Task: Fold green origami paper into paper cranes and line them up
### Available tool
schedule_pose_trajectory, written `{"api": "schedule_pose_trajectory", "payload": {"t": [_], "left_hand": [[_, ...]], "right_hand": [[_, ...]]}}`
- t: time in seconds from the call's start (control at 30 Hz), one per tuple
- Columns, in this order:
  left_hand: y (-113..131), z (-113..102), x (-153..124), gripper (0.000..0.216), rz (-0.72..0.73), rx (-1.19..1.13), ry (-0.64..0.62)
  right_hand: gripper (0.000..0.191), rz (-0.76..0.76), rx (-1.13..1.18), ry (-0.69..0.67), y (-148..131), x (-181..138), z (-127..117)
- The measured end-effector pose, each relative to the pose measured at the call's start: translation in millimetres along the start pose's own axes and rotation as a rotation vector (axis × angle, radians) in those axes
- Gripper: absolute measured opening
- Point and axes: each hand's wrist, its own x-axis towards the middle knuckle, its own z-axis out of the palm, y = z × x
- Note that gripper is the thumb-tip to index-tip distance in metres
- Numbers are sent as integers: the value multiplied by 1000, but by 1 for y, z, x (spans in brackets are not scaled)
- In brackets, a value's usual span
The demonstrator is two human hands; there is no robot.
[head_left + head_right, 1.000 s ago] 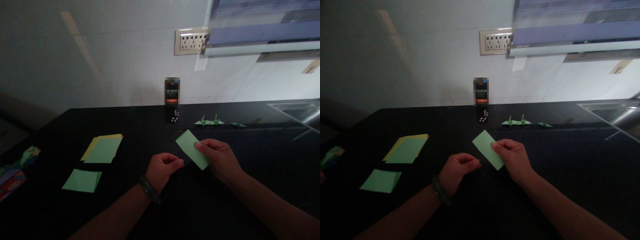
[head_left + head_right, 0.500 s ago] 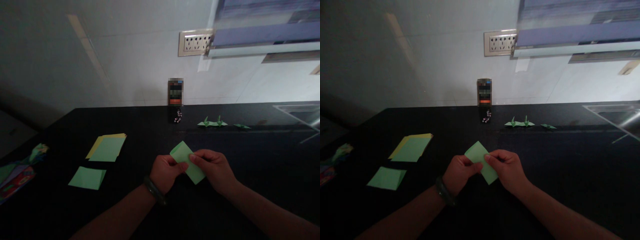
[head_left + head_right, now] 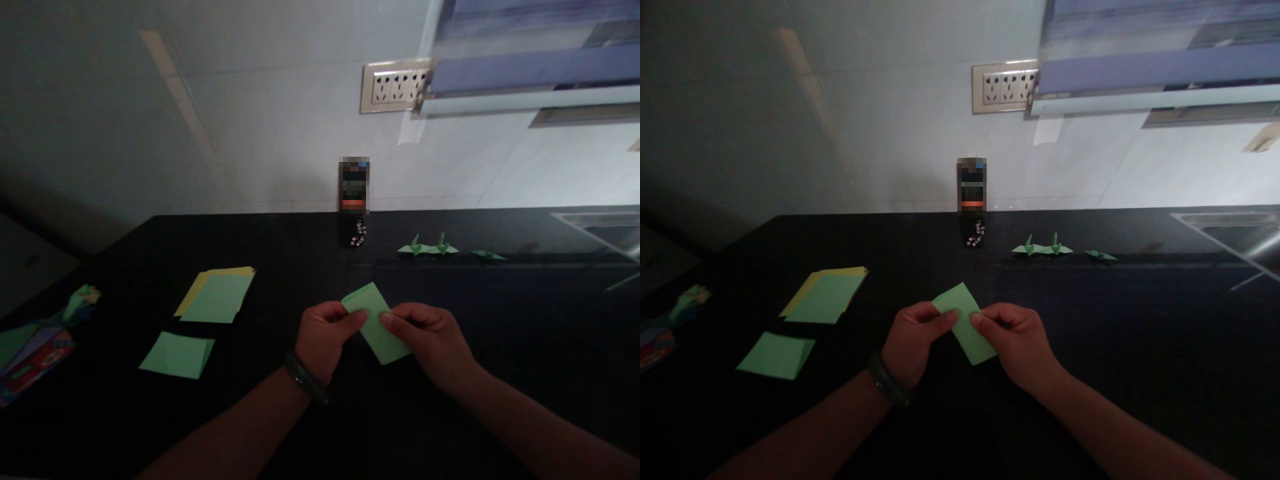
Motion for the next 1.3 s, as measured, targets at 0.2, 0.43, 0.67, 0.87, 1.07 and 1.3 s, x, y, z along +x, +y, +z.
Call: {"api": "schedule_pose_trajectory", "payload": {"t": [0.2,0.43,0.67,0.87,1.07,1.3], "left_hand": [[-4,0,3,17,35,-168,28],[10,-4,7,20,60,-386,163],[-3,0,1,29,0,-162,-122],[-4,-6,7,19,109,-40,36],[6,-3,-5,17,171,276,-40],[1,-1,-6,17,148,286,-127]], "right_hand": [[19,6,-1,-7,1,0,1],[22,83,22,34,4,2,-3],[21,94,61,5,4,2,0],[19,65,54,-57,7,3,1],[21,-28,153,-107,8,3,3],[15,-38,120,-71,5,2,3]]}}
